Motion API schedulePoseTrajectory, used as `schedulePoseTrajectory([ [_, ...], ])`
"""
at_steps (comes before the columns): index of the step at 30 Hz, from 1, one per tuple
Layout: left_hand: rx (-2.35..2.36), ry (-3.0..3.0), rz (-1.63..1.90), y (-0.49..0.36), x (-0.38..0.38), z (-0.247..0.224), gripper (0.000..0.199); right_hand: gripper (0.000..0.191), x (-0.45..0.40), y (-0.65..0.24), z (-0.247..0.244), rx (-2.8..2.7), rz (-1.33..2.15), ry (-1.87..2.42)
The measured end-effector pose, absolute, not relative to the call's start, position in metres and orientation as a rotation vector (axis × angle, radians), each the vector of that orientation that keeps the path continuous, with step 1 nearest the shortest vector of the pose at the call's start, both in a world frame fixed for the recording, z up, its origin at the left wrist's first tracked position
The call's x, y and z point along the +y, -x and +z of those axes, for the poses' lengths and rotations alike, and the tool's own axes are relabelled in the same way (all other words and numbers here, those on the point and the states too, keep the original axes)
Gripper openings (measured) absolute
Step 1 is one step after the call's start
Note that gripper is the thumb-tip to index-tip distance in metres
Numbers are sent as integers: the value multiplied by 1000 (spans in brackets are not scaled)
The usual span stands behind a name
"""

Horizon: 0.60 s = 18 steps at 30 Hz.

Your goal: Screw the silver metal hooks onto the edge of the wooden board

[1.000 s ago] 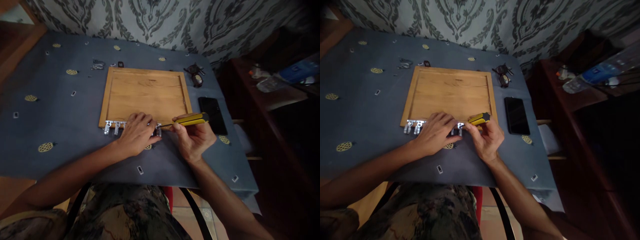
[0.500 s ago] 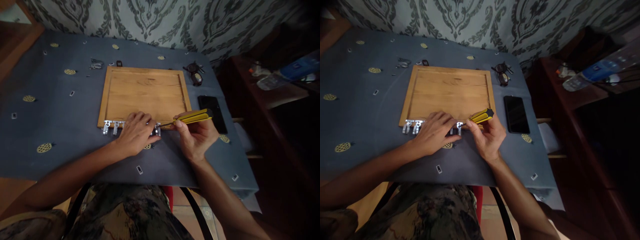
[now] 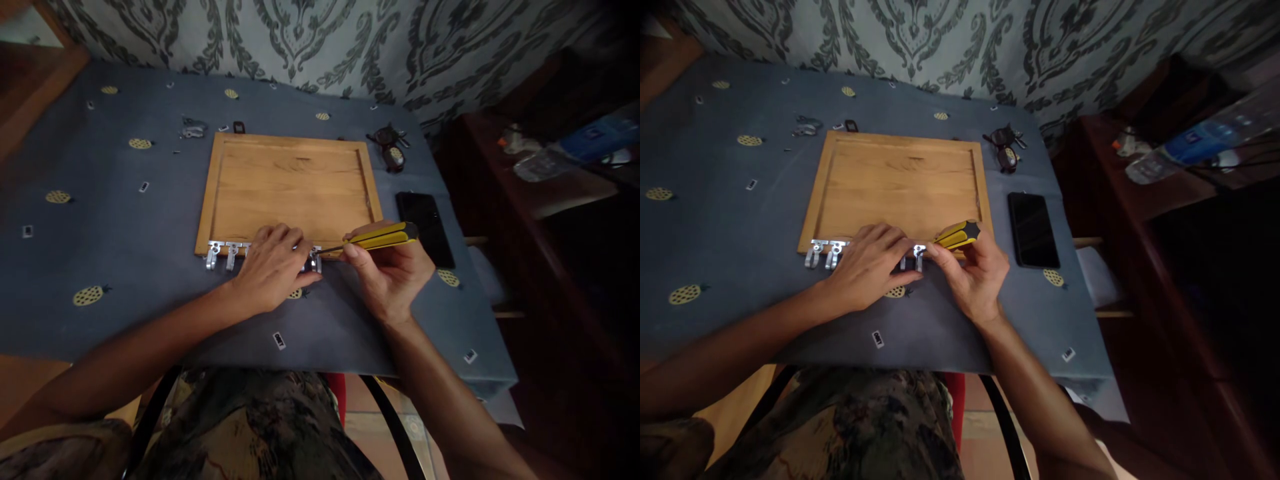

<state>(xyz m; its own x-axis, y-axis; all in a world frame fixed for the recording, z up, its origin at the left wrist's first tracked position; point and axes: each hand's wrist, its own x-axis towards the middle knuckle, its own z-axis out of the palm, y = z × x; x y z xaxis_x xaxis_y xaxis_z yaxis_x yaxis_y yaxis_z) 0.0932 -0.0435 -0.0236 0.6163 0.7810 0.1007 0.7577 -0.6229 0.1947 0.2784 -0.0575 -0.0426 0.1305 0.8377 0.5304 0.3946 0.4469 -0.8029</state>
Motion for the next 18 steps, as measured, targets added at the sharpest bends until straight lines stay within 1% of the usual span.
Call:
schedulePoseTrajectory([
  [7,1304,-2646,152,-95,-43,-19,41,11,-58,-278,-40,-1541,517,1116],
  [14,1290,-2659,196,-94,-44,-20,40,9,-57,-281,-36,-1508,626,1096],
  [18,1288,-2653,169,-95,-42,-22,42,7,-56,-278,-36,-1447,602,1078],
])
